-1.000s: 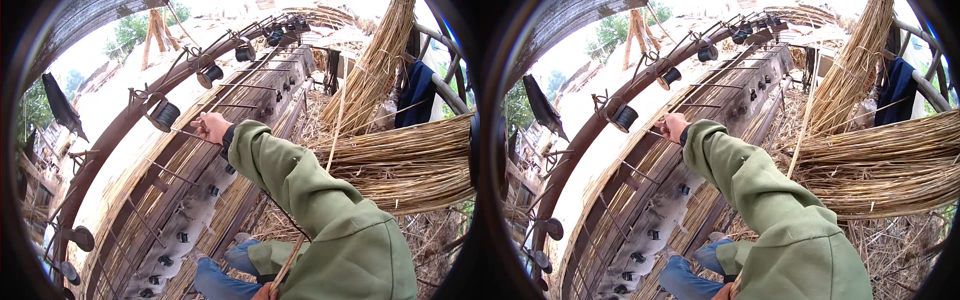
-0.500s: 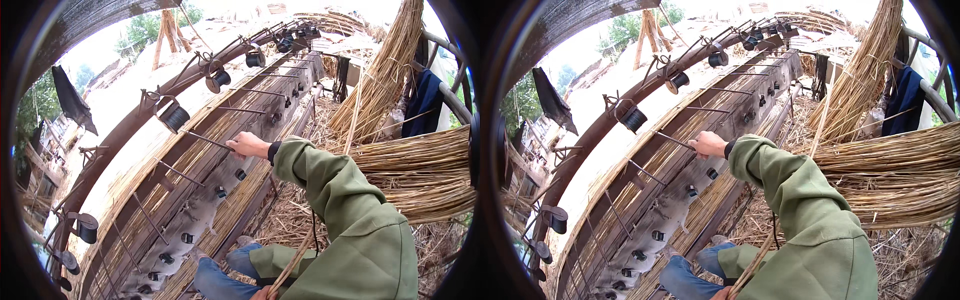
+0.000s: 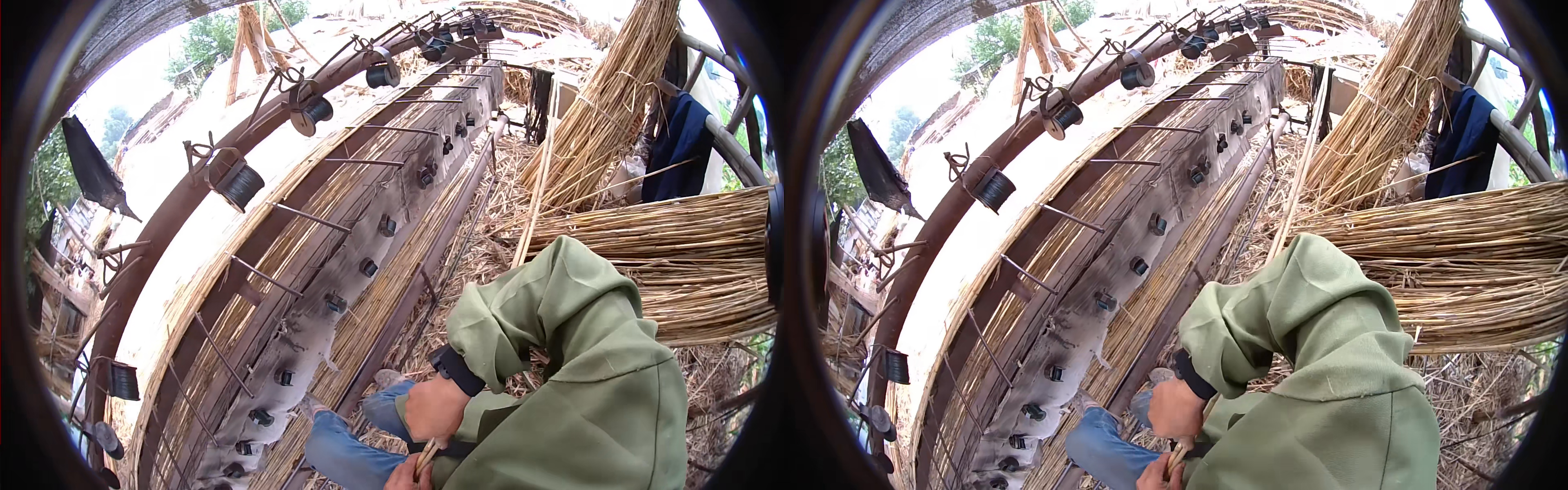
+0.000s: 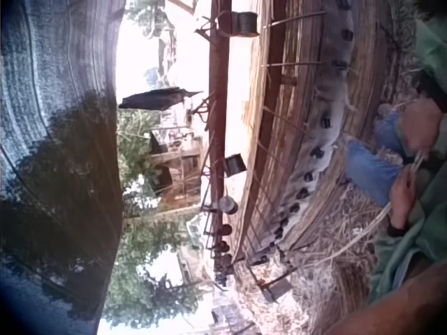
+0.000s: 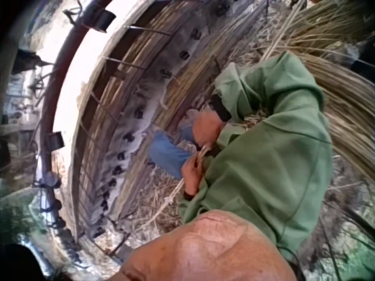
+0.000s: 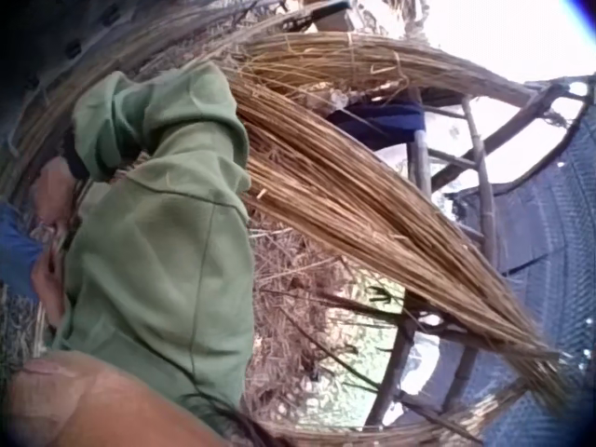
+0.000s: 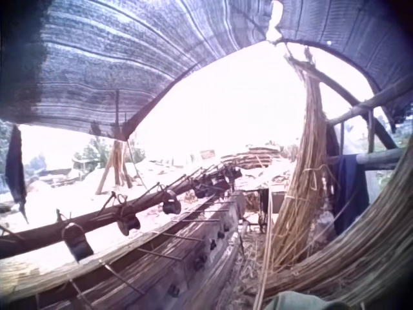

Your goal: The recorder is weaving long straw stalks into a mat using a large manual weaving machine.

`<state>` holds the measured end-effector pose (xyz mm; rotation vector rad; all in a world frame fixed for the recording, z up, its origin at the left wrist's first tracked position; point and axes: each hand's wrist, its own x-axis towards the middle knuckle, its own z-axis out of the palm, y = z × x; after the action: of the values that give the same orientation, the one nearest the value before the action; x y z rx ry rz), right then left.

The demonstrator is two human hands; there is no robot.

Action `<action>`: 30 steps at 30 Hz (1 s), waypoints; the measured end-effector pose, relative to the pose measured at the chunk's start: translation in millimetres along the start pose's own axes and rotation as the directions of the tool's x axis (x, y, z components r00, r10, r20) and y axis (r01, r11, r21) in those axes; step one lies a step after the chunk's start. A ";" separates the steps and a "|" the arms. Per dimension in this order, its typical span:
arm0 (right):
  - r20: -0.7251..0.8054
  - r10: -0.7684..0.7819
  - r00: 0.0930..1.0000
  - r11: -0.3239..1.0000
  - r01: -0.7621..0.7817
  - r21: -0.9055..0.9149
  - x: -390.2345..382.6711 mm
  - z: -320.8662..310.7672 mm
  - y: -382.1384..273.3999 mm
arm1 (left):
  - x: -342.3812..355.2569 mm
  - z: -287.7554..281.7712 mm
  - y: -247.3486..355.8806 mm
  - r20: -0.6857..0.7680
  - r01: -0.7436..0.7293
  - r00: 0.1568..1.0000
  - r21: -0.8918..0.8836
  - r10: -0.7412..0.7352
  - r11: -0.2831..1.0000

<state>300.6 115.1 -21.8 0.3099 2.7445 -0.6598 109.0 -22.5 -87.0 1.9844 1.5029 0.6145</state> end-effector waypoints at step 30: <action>-0.586 0.106 0.803 0.971 -0.211 -0.113 11.1 39.8 -33.2 | -26.1 -12.0 -9.9 -0.335 -0.134 0.941 -0.227 0.052 0.965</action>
<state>290.6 68.9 -45.9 0.8110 3.2649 -0.3036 87.2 -43.7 -85.5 1.8312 1.4373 1.1621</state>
